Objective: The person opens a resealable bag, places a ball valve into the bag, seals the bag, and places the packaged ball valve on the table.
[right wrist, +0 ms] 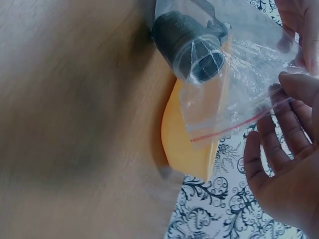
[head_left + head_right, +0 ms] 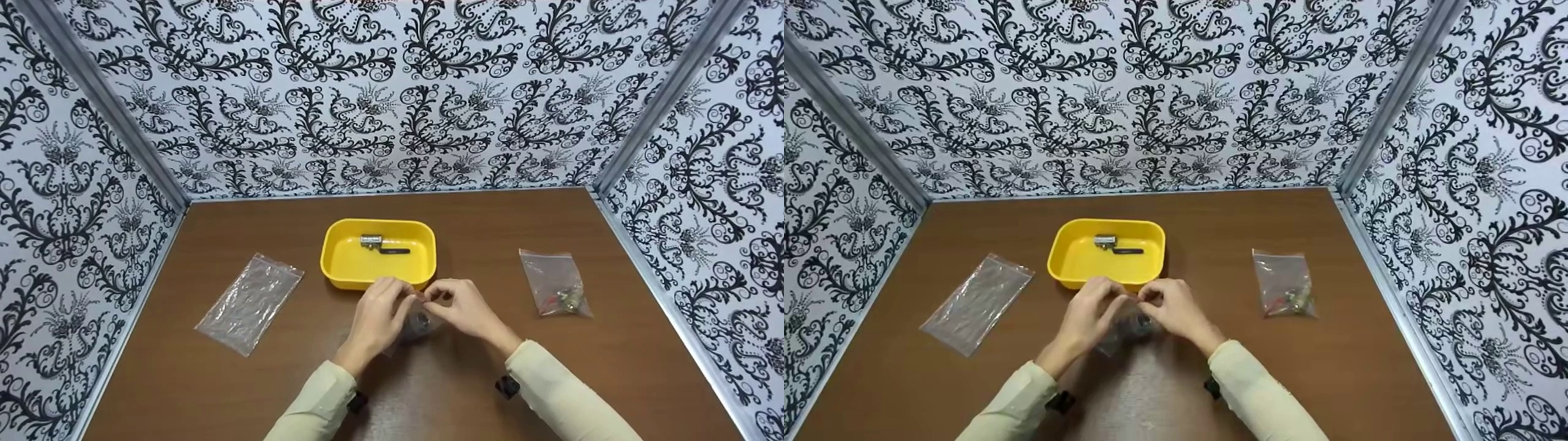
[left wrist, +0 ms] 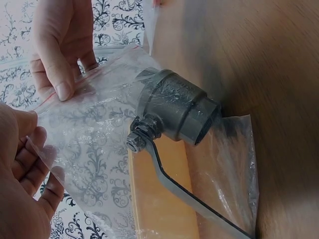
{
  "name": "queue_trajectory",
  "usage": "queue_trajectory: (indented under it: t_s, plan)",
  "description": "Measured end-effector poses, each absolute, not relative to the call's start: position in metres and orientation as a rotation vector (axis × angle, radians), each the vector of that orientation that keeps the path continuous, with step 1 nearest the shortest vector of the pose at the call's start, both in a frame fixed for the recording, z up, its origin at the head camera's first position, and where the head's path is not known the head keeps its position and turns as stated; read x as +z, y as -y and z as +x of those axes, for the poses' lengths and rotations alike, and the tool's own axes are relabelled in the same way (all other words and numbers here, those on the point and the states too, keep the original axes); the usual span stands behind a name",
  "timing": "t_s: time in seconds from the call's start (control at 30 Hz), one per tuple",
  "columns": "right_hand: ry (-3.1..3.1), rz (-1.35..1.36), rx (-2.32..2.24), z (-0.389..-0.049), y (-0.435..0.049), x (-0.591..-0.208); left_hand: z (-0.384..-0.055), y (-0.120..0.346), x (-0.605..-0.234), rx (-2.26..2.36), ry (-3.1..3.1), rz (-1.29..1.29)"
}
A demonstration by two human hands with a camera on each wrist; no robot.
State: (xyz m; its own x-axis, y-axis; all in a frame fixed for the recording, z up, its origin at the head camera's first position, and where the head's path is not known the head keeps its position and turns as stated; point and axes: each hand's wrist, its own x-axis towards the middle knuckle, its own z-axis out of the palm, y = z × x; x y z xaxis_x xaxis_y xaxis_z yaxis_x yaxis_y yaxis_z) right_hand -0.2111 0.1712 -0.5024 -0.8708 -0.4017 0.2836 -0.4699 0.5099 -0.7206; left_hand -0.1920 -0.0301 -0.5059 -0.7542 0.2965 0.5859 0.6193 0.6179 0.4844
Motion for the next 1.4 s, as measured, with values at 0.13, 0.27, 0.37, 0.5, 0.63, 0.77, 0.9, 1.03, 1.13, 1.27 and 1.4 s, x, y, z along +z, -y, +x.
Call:
queue_trajectory:
  t_s: [0.13,0.27,0.37,0.5,0.63,0.77,0.9,1.03,1.13,1.27,1.4]
  plan:
    - [2.670,0.780,1.337,-0.211,-0.170,-0.501,-0.192,0.031,-0.506,-0.964,2.391,-0.725]
    - [2.653,0.781,1.338,-0.212,-0.170,-0.502,-0.192,0.031,-0.506,-0.963,2.399,-0.722]
    - [2.645,0.772,1.336,-0.213,-0.170,-0.503,-0.192,0.031,-0.507,-0.953,2.402,-0.719]
    - [2.649,0.780,1.319,-0.212,-0.170,-0.506,-0.193,0.031,-0.507,-0.942,2.387,-0.722]
    - [2.658,0.790,1.240,-0.211,-0.172,-0.509,-0.193,0.031,-0.506,-0.935,2.370,-0.717]
    - [2.653,0.781,1.226,-0.211,-0.174,-0.512,-0.194,0.030,-0.506,-0.930,2.361,-0.715]
    - [2.651,0.780,1.247,-0.212,-0.176,-0.513,-0.194,0.030,-0.506,-0.933,2.365,-0.709]
    - [2.673,0.784,1.235,-0.212,-0.177,-0.513,-0.193,0.029,-0.506,-0.936,2.382,-0.706]
    - [2.696,0.772,1.206,-0.211,-0.178,-0.513,-0.193,0.029,-0.506,-0.934,2.379,-0.707]
    - [2.703,0.762,1.201,-0.211,-0.179,-0.516,-0.193,0.030,-0.507,-0.935,2.356,-0.707]
    - [2.683,0.757,1.254,-0.211,-0.180,-0.517,-0.193,0.030,-0.506,-0.938,2.359,-0.711]
